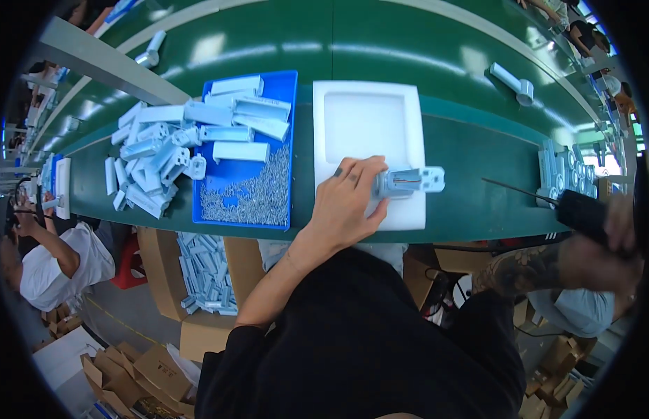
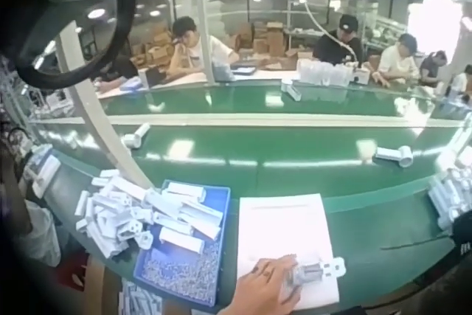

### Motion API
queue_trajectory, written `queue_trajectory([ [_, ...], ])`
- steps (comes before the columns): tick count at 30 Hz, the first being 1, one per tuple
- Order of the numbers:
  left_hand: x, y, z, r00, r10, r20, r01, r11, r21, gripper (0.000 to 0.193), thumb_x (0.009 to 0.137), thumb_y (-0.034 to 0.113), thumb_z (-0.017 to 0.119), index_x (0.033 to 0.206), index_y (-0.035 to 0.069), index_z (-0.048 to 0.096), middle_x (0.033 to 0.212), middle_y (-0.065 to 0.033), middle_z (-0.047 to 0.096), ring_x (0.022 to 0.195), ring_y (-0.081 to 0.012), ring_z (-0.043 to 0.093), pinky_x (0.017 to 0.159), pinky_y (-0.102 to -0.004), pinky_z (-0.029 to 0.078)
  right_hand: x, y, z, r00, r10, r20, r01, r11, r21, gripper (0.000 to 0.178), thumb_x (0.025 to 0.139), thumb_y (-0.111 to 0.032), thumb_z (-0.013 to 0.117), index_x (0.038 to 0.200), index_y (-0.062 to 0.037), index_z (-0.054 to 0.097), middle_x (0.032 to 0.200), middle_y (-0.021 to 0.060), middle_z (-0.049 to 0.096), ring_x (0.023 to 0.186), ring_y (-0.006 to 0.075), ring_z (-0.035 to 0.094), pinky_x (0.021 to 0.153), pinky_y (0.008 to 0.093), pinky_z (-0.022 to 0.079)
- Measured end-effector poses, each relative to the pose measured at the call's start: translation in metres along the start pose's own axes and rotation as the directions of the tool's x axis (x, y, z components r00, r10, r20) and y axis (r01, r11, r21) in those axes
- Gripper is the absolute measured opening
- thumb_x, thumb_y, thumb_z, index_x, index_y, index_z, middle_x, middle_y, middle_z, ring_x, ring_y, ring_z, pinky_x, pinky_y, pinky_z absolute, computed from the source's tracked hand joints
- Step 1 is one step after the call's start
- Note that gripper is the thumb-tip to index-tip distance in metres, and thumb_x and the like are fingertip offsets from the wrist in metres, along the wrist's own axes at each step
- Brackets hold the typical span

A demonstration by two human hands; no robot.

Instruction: Assembling plastic housing components for electronics using an electric screwdriver to secure them.

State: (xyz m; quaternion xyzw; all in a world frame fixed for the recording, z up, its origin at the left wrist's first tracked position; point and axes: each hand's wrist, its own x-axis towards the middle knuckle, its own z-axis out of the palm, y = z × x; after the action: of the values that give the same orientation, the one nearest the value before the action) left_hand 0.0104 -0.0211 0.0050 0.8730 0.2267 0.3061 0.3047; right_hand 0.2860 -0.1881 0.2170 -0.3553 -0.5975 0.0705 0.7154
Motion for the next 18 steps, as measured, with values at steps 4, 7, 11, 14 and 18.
queue_trajectory([
  [4, 0.039, 0.008, -0.013, 0.994, -0.036, -0.102, 0.037, 0.999, 0.005, 0.046, 0.082, 0.025, 0.08, 0.12, 0.005, 0.065, 0.109, -0.0126, 0.068, 0.099, -0.0308, 0.067, 0.077, -0.0403, 0.057, -0.012, 0.035, 0.024, 0.959, 0.134, -0.249, -0.118, 0.99, 0.078, 0.041, 0.094, -0.009, 0.07, 0.128, 0.0043, 0.05, 0.081, 0.0046, 0.06, 0.053, 0.0096, 0.052, 0.052, 0.024, 0.045],
  [7, 0.106, -0.001, -0.016, 0.961, -0.137, -0.239, 0.197, 0.949, 0.246, 0.048, 0.083, 0.034, 0.08, 0.117, 0.003, 0.066, 0.106, -0.0153, 0.068, 0.096, -0.0316, 0.068, 0.077, -0.0421, 0.057, -0.015, 0.048, 0.04, 0.951, 0.155, -0.267, -0.151, 0.988, 0.034, 0.041, 0.093, -0.012, 0.067, 0.125, 0.0065, 0.048, 0.074, 0.0032, 0.054, 0.052, 0.0089, 0.046, 0.052, 0.0244, 0.044],
  [11, 0.187, -0.068, 0.007, 0.941, -0.237, -0.243, 0.308, 0.894, 0.324, 0.06, 0.08, 0.048, 0.083, 0.113, 0.0, 0.067, 0.105, -0.0191, 0.069, 0.098, -0.0363, 0.069, 0.08, -0.0482, 0.056, -0.021, 0.048, 0.057, 0.959, 0.116, -0.257, -0.129, 0.991, -0.032, 0.034, 0.097, -0.013, 0.06, 0.124, 0.0045, 0.049, 0.073, 0.0008, 0.045, 0.052, 0.008, 0.041, 0.05, 0.0259, 0.039],
  [14, 0.208, -0.102, 0.028, 0.944, -0.277, -0.178, 0.325, 0.87, 0.371, 0.074, 0.078, 0.051, 0.085, 0.124, -0.003, 0.062, 0.114, -0.0235, 0.067, 0.107, -0.0397, 0.067, 0.087, -0.0485, 0.055, -0.026, 0.041, 0.061, 0.961, 0.132, -0.242, -0.139, 0.99, -0.015, 0.037, 0.095, -0.012, 0.062, 0.126, 0.0047, 0.048, 0.075, 0.002, 0.048, 0.052, 0.0082, 0.042, 0.05, 0.0255, 0.041],
  [18, 0.181, -0.098, 0.042, 0.933, -0.154, -0.324, 0.253, 0.923, 0.289, 0.109, 0.073, 0.056, 0.089, 0.149, -0.007, 0.041, 0.14, -0.0322, 0.055, 0.127, -0.0468, 0.057, 0.104, -0.0493, 0.051, -0.034, 0.04, 0.067, 0.935, 0.195, -0.297, -0.187, 0.981, 0.056, 0.045, 0.088, -0.005, 0.07, 0.126, 0.0044, 0.047, 0.076, 0.0044, 0.057, 0.058, 0.0088, 0.052, 0.056, 0.023, 0.045],
])
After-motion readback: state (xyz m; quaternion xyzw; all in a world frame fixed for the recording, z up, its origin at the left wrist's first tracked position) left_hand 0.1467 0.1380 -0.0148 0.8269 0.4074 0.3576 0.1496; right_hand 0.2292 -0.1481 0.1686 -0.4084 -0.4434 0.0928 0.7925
